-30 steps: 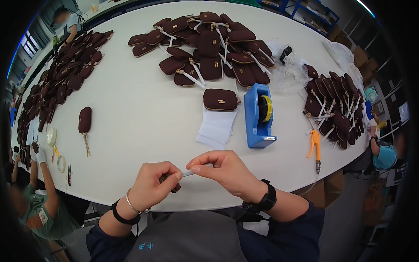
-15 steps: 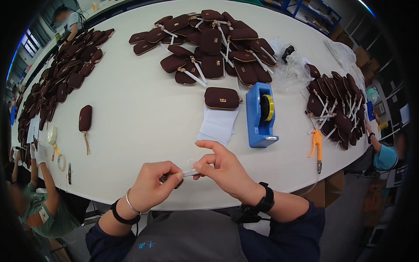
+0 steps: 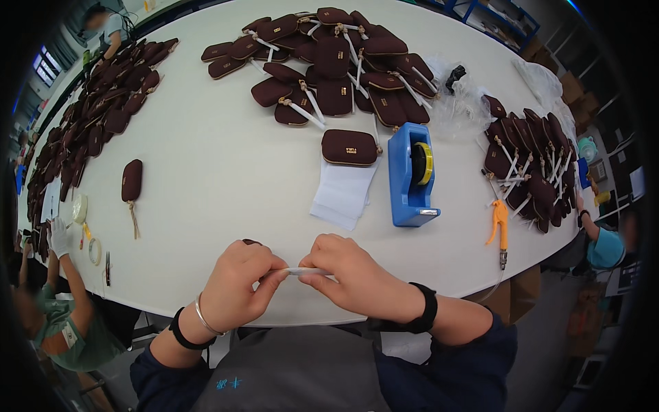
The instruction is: The person wraps small maroon pouches with white paper, securing them with a string. They repeatedly pick up a pouch, wrap it, and place it on the table. The person uses a tape dispenser to cut tape and a lighter to seal the string ends.
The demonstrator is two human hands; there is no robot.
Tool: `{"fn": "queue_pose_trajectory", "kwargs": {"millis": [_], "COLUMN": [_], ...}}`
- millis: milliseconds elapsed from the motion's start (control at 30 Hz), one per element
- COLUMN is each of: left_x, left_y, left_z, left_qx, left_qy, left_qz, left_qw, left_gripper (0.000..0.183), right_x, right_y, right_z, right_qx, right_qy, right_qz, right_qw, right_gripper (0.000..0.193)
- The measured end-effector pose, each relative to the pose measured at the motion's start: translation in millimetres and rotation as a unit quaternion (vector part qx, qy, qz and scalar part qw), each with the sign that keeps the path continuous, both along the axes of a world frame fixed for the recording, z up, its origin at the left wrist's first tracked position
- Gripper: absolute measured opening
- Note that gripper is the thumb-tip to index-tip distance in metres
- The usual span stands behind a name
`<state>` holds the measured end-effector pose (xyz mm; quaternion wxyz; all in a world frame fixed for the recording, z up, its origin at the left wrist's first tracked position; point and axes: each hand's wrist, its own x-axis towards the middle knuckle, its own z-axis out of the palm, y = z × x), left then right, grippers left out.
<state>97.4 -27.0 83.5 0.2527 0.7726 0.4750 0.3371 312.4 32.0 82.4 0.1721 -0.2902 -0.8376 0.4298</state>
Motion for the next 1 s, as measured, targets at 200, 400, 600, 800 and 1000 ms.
{"fn": "queue_pose_trajectory", "kwargs": {"millis": [200, 400, 600, 800, 1000], "left_x": [0, 0, 3, -5, -43], "left_y": [-3, -5, -2, 0, 11], "left_z": [0, -2, -4, -10, -10], "left_qx": [-0.054, -0.158, 0.035, 0.066, -0.018], "left_qy": [-0.034, -0.071, 0.036, 0.026, -0.112], "left_qz": [0.017, 0.032, -0.006, -0.020, 0.010], "left_qw": [0.998, 0.984, 0.999, 0.997, 0.994], "left_gripper": [0.003, 0.006, 0.009, 0.011, 0.025], "right_x": [4, -7, -5, -13, -41], "right_y": [18, 5, 14, 24, 62], "right_z": [0, 3, 4, 20, 29], "right_qx": [-0.160, 0.314, -0.100, -0.149, -0.358], "right_qy": [-0.020, -0.033, -0.050, -0.055, -0.102], "right_qz": [0.067, 0.020, 0.001, 0.074, 0.077], "right_qw": [0.985, 0.949, 0.994, 0.985, 0.925], "right_gripper": [0.020, 0.025, 0.028, 0.031, 0.030]}}
